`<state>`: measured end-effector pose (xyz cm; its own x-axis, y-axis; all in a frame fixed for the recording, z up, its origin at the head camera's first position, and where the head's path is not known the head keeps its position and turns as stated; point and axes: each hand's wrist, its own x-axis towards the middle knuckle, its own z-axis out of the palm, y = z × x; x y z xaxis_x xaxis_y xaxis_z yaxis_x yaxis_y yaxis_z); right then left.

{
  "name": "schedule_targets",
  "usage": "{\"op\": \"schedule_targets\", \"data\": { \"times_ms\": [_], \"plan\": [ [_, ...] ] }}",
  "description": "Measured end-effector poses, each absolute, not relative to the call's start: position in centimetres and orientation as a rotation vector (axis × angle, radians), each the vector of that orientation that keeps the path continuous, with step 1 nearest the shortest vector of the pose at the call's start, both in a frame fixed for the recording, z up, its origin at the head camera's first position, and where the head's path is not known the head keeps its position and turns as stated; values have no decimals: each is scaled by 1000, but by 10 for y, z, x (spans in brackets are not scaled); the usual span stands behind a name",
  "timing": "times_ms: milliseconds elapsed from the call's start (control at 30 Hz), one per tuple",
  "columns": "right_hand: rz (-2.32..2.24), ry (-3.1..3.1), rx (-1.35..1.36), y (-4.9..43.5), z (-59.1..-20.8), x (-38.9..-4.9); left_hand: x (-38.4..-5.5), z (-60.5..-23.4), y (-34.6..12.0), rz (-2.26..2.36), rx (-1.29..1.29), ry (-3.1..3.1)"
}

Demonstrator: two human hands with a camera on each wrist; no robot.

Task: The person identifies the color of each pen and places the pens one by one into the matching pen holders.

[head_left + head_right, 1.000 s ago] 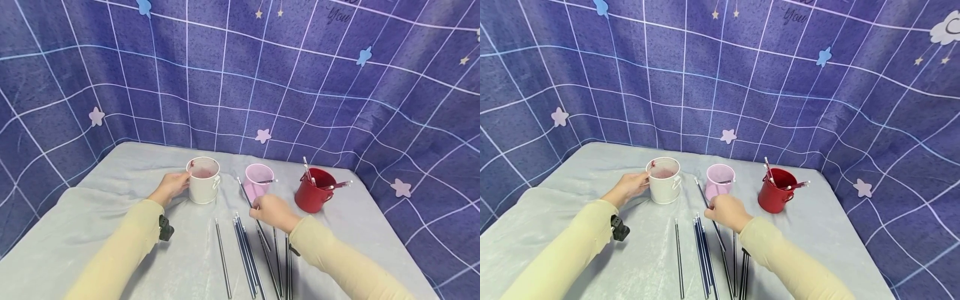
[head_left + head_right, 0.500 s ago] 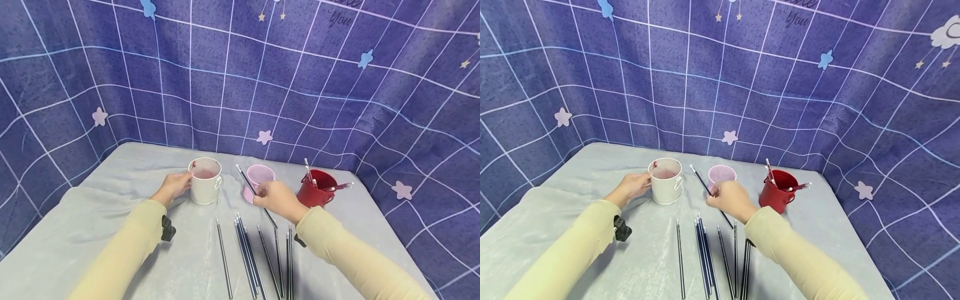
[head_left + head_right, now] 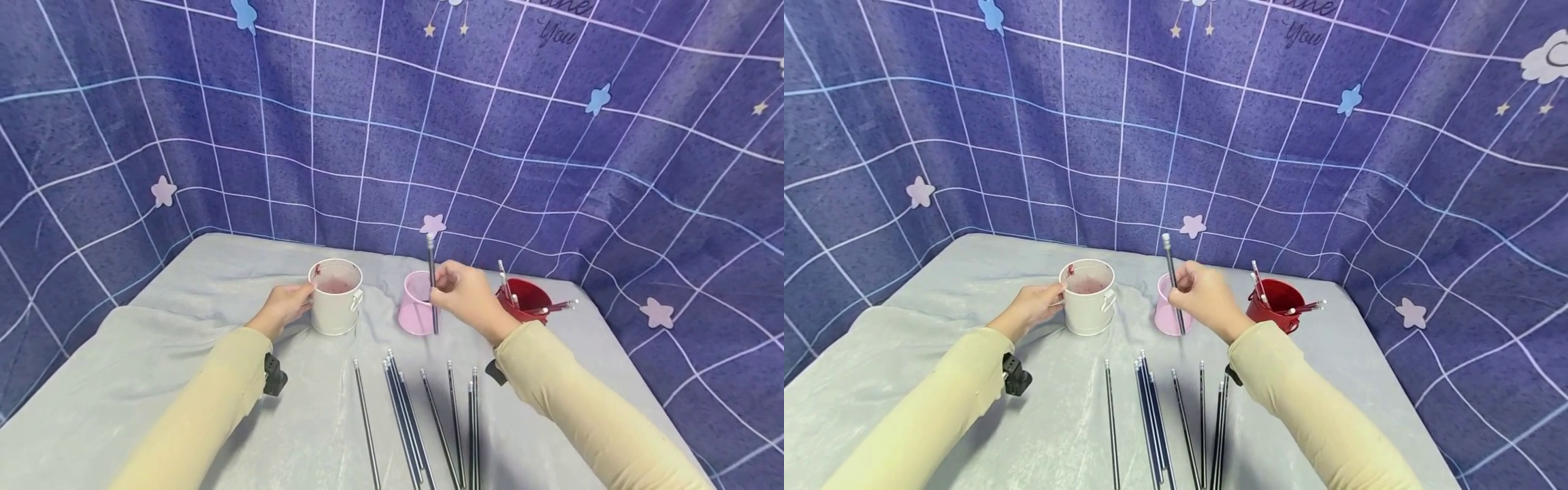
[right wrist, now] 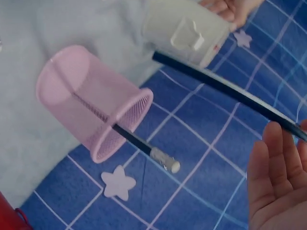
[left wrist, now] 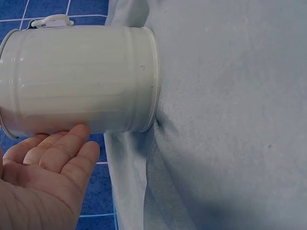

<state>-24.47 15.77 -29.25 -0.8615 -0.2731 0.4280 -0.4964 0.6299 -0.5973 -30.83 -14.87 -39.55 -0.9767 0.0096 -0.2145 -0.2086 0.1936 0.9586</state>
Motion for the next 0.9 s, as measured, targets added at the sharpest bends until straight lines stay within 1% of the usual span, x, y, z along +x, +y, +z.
{"op": "schedule_targets", "data": {
  "times_ms": [300,733,900],
  "plan": [
    [1172,-2396,363,171,-298,-261,-309,-395,-148,1897,-180,2284],
    [972,-2479,266,178,-312,-275,-311,-395,-151,1870,-148,2318],
    [979,-2467,266,180,-321,-281,-311,-394,-152,1865,-137,2327]
  ]
}}
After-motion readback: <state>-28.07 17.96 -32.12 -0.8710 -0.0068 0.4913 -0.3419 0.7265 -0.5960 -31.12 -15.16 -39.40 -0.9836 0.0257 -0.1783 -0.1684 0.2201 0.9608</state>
